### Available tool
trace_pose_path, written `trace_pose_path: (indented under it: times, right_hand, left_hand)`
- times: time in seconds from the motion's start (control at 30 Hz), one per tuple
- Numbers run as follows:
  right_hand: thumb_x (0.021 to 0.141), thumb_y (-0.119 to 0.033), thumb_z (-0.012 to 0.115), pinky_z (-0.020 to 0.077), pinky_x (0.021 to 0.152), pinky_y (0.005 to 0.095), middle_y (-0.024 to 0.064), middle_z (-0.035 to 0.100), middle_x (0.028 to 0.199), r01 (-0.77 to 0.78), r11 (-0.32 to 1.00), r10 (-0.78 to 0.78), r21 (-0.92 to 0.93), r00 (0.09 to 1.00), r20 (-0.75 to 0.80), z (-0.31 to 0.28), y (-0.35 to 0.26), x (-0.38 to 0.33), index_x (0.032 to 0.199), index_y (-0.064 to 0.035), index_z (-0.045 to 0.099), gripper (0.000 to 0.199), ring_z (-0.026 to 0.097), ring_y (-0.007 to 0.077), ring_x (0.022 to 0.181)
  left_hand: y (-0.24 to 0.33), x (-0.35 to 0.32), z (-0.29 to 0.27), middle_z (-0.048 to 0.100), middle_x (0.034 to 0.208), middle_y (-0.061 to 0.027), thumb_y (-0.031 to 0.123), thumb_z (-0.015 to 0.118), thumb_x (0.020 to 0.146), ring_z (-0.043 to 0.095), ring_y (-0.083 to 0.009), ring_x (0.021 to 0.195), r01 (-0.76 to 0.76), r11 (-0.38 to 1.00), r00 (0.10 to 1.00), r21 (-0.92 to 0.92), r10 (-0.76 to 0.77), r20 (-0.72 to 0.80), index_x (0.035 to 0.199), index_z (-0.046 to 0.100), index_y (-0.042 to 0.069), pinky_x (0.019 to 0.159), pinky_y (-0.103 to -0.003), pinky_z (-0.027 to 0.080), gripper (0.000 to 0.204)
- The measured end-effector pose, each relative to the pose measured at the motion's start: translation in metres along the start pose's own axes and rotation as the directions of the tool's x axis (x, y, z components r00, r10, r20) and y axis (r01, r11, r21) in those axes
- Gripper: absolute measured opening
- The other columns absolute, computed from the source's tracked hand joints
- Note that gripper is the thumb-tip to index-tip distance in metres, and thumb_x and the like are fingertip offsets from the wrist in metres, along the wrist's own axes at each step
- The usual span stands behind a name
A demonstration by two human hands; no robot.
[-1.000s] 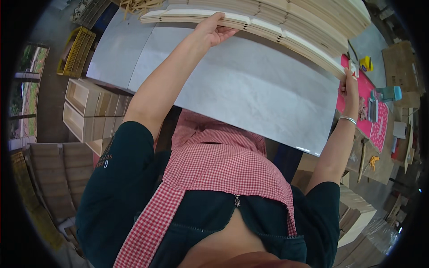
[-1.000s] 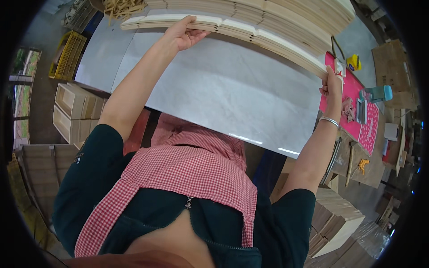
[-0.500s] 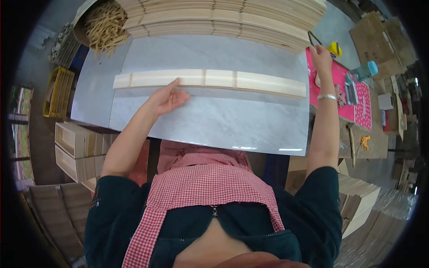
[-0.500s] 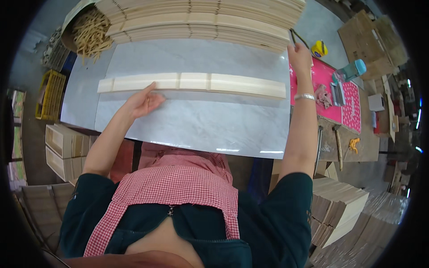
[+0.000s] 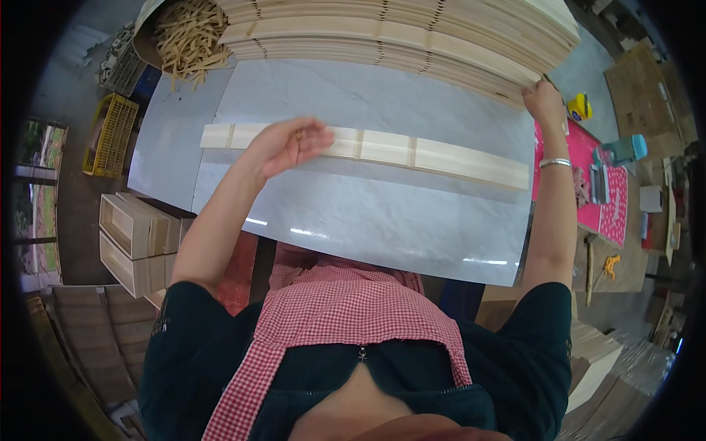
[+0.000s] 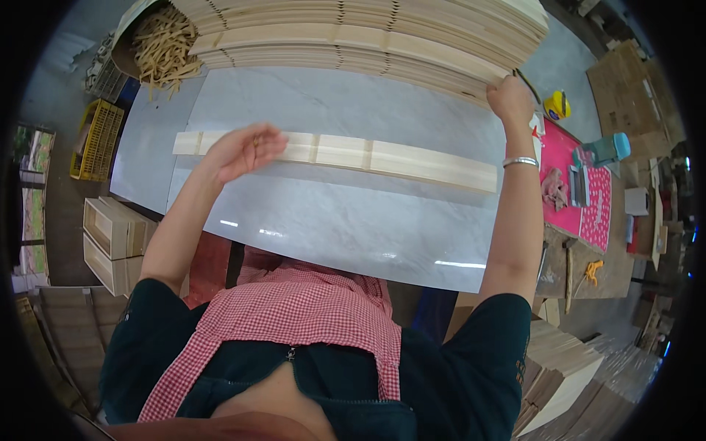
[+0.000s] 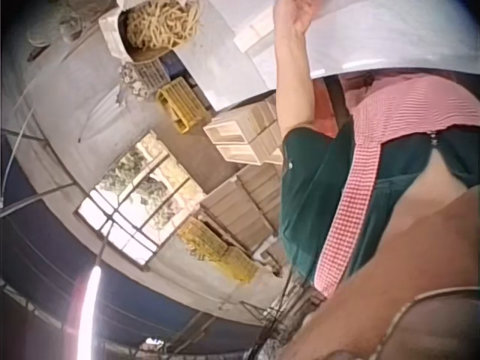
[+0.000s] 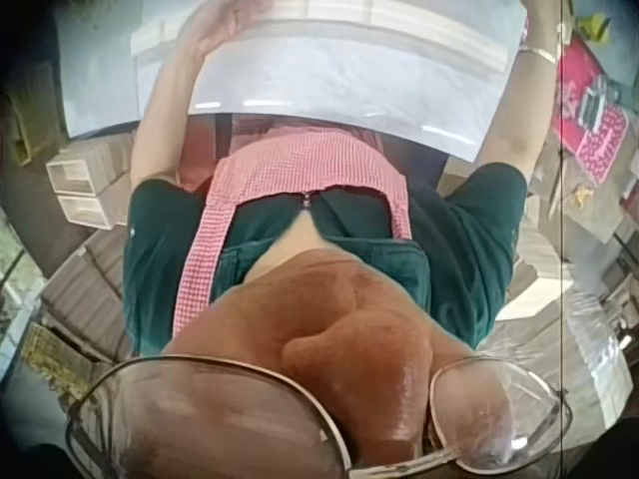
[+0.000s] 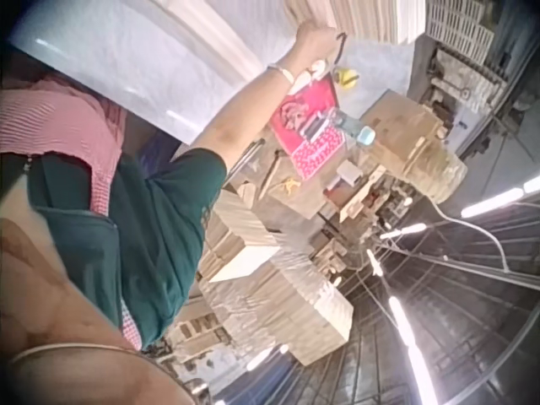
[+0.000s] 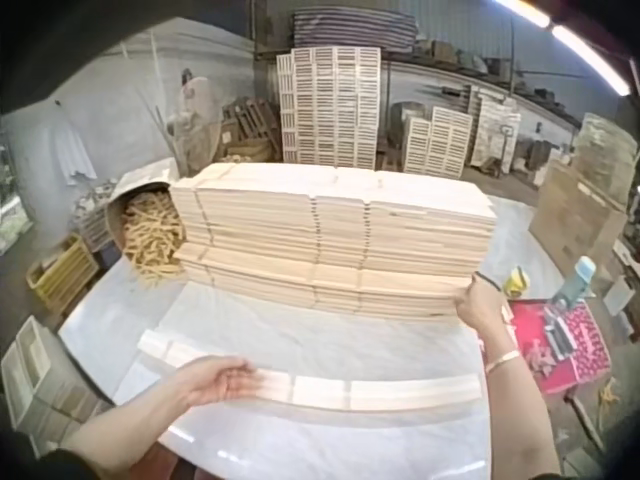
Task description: Assembling wooden trays using glue and a pneumatic nail gun.
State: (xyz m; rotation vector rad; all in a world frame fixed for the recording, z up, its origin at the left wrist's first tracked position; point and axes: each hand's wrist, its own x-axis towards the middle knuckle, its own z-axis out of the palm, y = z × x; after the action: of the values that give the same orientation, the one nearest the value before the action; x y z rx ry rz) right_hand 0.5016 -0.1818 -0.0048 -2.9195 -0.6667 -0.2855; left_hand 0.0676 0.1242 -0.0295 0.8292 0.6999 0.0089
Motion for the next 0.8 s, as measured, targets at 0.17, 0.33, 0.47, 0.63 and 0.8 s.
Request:
trace_pose_path:
  times: [0.17, 0.33, 0.47, 0.63, 0.8]
  right_hand:
    - [0.091, -0.03, 0.064, 0.0545, 0.078, 0.0468, 0.0197, 0.071, 0.103, 0.094, 0.98, -0.124, -0.173, 0.978, -0.169, -0.001, -0.007, -0.018, 0.108, -0.004, 0.071, 0.032, 0.068, 0.042, 0.091]
    - [0.093, -0.03, 0.065, 0.0543, 0.074, 0.0437, 0.0131, 0.069, 0.107, 0.259, 0.952, -0.289, -0.163, 0.937, -0.197, 0.006, 0.01, -0.027, 0.114, -0.0112, 0.072, 0.029, 0.068, 0.0374, 0.087]
    - [0.094, -0.029, 0.066, 0.0538, 0.072, 0.0426, 0.0099, 0.068, 0.109, 0.361, 0.932, -0.343, 0.01, 0.893, -0.292, 0.005, 0.032, -0.047, 0.114, -0.0145, 0.073, 0.026, 0.068, 0.0344, 0.084]
    - [0.091, -0.024, 0.069, 0.0539, 0.074, 0.0398, 0.0088, 0.068, 0.109, 0.279, 0.948, -0.228, 0.152, 0.93, -0.29, 0.0, 0.041, -0.114, 0.115, -0.0113, 0.072, 0.027, 0.068, 0.0312, 0.086]
    - [0.088, -0.016, 0.071, 0.054, 0.077, 0.0388, 0.0083, 0.068, 0.11, 0.378, 0.888, -0.282, 0.262, 0.897, -0.339, 0.008, 0.061, -0.185, 0.116, -0.0084, 0.071, 0.028, 0.067, 0.03, 0.091]
  left_hand:
    - [0.058, 0.08, 0.013, 0.071, 0.103, -0.0182, 0.021, 0.061, 0.101, 0.07, -0.0357, 0.102, -0.11, 0.971, 0.992, -0.211, 0.095, -0.078, 0.113, 0.061, -0.006, 0.093, -0.042, 0.059, 0.029]
    - [0.113, 0.14, 0.019, 0.06, 0.115, -0.0298, 0.015, 0.063, 0.098, 0.065, -0.043, 0.107, -0.326, 0.881, 0.915, -0.344, 0.204, -0.347, 0.116, 0.052, -0.011, 0.092, -0.053, 0.059, 0.033]
    - [0.113, 0.133, 0.02, 0.061, 0.115, -0.0295, 0.009, 0.061, 0.098, 0.066, -0.042, 0.107, -0.324, 0.889, 0.932, -0.323, 0.243, -0.269, 0.115, 0.052, -0.013, 0.093, -0.049, 0.06, 0.029]
    - [0.096, 0.071, -0.01, 0.062, 0.114, -0.029, -0.001, 0.057, 0.097, 0.068, -0.0403, 0.106, -0.354, 0.9, 0.929, -0.254, 0.308, -0.204, 0.114, 0.051, -0.016, 0.095, -0.043, 0.061, 0.023]
    - [0.018, -0.005, -0.031, 0.063, 0.115, -0.031, -0.002, 0.055, 0.099, 0.069, -0.0404, 0.104, -0.3, 0.94, 0.947, -0.162, 0.273, -0.168, 0.119, 0.047, -0.017, 0.092, -0.037, 0.063, 0.027]
